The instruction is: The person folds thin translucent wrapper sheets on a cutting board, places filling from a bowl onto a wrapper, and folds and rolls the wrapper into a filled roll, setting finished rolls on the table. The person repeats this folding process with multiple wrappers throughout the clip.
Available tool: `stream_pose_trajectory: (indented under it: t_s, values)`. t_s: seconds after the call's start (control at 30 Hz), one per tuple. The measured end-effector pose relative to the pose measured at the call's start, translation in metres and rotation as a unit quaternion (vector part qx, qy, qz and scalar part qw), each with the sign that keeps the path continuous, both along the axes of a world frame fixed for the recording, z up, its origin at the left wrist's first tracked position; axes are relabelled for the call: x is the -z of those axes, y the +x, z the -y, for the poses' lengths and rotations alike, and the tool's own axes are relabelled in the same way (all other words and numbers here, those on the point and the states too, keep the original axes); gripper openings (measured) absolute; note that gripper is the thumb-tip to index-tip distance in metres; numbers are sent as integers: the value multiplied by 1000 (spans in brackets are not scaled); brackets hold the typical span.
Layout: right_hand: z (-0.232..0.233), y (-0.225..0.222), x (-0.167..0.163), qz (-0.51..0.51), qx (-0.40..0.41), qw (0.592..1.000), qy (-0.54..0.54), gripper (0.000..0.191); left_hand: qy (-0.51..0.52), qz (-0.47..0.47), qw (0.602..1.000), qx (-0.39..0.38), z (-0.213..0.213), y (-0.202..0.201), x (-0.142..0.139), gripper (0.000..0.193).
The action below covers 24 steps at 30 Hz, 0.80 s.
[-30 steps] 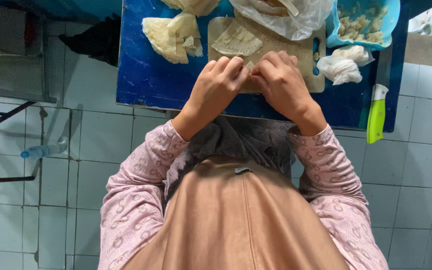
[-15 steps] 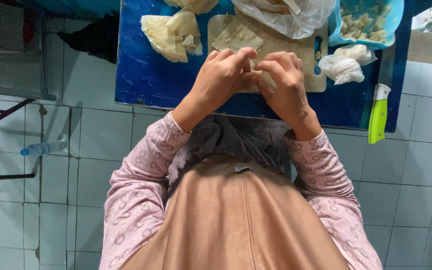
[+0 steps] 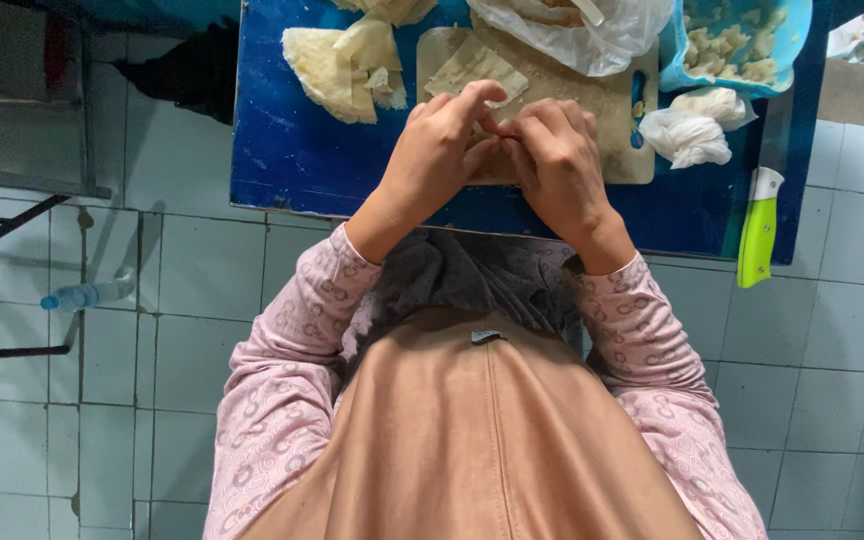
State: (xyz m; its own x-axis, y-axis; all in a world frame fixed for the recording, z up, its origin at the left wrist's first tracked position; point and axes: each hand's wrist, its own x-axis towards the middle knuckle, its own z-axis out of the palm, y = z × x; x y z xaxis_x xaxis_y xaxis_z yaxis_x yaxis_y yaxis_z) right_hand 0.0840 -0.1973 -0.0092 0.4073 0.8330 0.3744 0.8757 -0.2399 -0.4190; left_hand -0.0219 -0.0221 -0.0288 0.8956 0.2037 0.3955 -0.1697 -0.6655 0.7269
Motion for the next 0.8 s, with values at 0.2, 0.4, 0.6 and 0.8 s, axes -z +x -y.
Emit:
stream_pose_trajectory:
  t_s: [0.2,0.4,0.6,0.8]
  values:
    - [-3,-5,1,20,42,998,39,18,212,-13,976,-43,5,2,6,18]
    - [2,1,9,89,59,994,19,17,279,8,958,-60,7,0,14,31]
    - [-9,2,4,114,58,992,18,18,271,-3,961,-60,4,1,14,44]
    - [-19,19,-9,188,18,982,-33,16,222,-1,962,-160,-21,11,11,47]
